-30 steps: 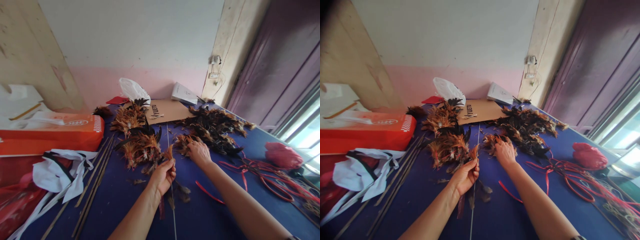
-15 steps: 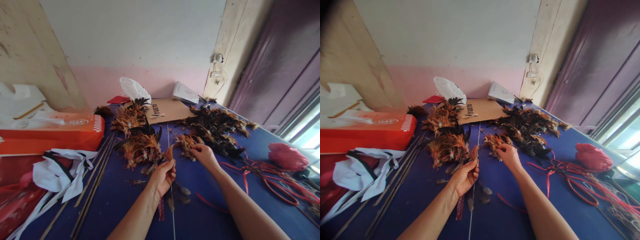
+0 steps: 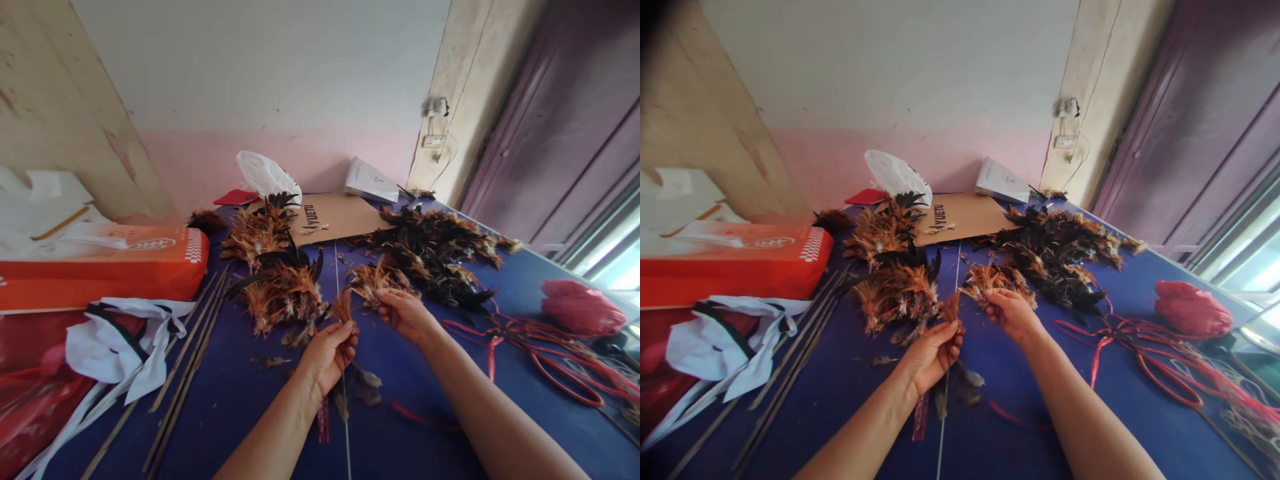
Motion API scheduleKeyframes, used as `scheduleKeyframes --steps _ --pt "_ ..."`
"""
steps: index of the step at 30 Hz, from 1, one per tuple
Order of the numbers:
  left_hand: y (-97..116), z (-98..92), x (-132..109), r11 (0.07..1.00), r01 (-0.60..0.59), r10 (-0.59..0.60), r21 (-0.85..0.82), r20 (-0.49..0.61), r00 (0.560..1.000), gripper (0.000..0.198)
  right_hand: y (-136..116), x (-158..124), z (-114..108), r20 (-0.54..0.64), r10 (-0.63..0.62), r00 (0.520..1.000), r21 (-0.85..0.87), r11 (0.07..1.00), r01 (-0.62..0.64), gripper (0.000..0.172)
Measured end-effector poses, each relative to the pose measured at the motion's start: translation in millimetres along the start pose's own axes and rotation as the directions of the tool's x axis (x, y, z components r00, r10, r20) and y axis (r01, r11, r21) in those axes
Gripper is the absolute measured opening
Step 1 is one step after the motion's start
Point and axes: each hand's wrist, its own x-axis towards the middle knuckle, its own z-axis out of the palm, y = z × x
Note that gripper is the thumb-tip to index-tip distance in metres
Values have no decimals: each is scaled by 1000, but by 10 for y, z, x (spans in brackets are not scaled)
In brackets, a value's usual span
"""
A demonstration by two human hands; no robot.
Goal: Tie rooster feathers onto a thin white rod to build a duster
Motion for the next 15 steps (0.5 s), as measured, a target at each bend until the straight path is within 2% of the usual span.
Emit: scheduleKeyframes --steps 5,9,15 --pt "-1 26 -40 990 111 -106 -87 63 992 4 105 -53 194 -3 -22 1000 26 999 23 27" --pt "19 28 -48 972 167 -160 -162 53 986 5 146 -111 280 33 -29 999 1 1000 28 25" --pt "43 0 -28 990 65 -56 -128 73 996 11 205 -160 306 101 -44 994 -194 979 63 23"
